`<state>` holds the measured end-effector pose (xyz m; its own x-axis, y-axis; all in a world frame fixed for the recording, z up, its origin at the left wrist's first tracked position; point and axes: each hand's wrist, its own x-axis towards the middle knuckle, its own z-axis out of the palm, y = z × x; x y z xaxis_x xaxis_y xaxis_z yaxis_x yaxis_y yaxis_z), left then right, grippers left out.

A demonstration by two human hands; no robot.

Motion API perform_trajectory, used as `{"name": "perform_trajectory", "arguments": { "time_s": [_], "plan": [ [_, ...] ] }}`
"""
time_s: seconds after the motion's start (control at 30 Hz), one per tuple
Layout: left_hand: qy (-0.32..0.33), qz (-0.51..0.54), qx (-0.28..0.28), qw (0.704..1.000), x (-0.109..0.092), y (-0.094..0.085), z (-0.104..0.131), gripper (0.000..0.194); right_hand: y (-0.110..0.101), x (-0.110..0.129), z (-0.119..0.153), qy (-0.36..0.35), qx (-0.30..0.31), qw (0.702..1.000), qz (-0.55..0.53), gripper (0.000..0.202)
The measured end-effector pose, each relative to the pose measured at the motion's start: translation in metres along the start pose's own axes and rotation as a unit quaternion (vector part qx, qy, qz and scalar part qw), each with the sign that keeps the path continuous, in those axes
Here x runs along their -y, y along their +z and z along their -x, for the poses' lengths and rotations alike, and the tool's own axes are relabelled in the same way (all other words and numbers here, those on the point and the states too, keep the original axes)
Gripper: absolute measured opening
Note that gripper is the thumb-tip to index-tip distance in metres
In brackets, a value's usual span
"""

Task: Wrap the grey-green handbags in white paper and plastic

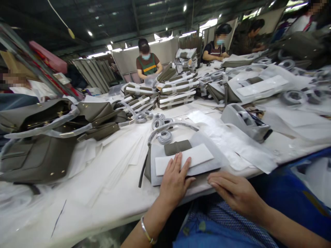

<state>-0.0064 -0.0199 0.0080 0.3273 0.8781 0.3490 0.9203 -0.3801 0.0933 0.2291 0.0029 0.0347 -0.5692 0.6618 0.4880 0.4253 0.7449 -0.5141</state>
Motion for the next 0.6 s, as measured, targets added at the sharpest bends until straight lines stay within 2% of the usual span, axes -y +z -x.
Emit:
{"name": "perform_trajectory", "arguments": {
  "time_s": [0.07,0.1,0.2,0.27,0.37,0.4,0.43,0.47,0.53,0.6],
  "plan": [
    [0.004,-0.016,-0.002,1.0,0.0,-0.001,0.0,0.066,-0.003,0.003,0.013,0.152,0.033,0.987,-0.044,0.022],
    [0.008,-0.022,-0.004,1.0,0.001,-0.001,0.0,0.065,-0.004,0.003,0.016,0.228,0.058,0.969,-0.074,0.027],
    [0.03,-0.04,-0.019,0.999,0.001,0.0,0.0,0.063,-0.004,0.001,0.017,0.39,0.107,0.885,-0.229,0.036],
    [0.048,-0.045,-0.035,0.997,0.003,0.003,0.0,0.063,-0.006,0.001,0.014,0.433,0.077,0.818,-0.371,0.038],
    [0.06,-0.037,-0.063,0.996,0.01,0.011,-0.001,0.063,-0.006,0.007,0.009,0.445,-0.024,0.711,-0.544,0.04],
    [0.065,-0.031,-0.068,0.995,0.013,0.014,-0.002,0.065,-0.003,0.01,0.007,0.443,-0.058,0.685,-0.575,0.04],
    [0.071,-0.026,-0.07,0.995,0.017,0.017,-0.003,0.068,0.001,0.013,0.005,0.44,-0.09,0.672,-0.588,0.039],
    [0.078,-0.021,-0.074,0.994,0.021,0.02,-0.004,0.072,0.006,0.017,0.004,0.435,-0.118,0.673,-0.587,0.037],
    [0.089,-0.014,-0.071,0.993,0.031,0.025,-0.005,0.08,0.017,0.023,0.0,0.418,-0.158,0.699,-0.558,0.033],
    [0.094,-0.01,-0.076,0.993,0.041,0.031,-0.005,0.083,0.025,0.027,-0.001,0.394,-0.164,0.73,-0.534,0.031]
  ]
}}
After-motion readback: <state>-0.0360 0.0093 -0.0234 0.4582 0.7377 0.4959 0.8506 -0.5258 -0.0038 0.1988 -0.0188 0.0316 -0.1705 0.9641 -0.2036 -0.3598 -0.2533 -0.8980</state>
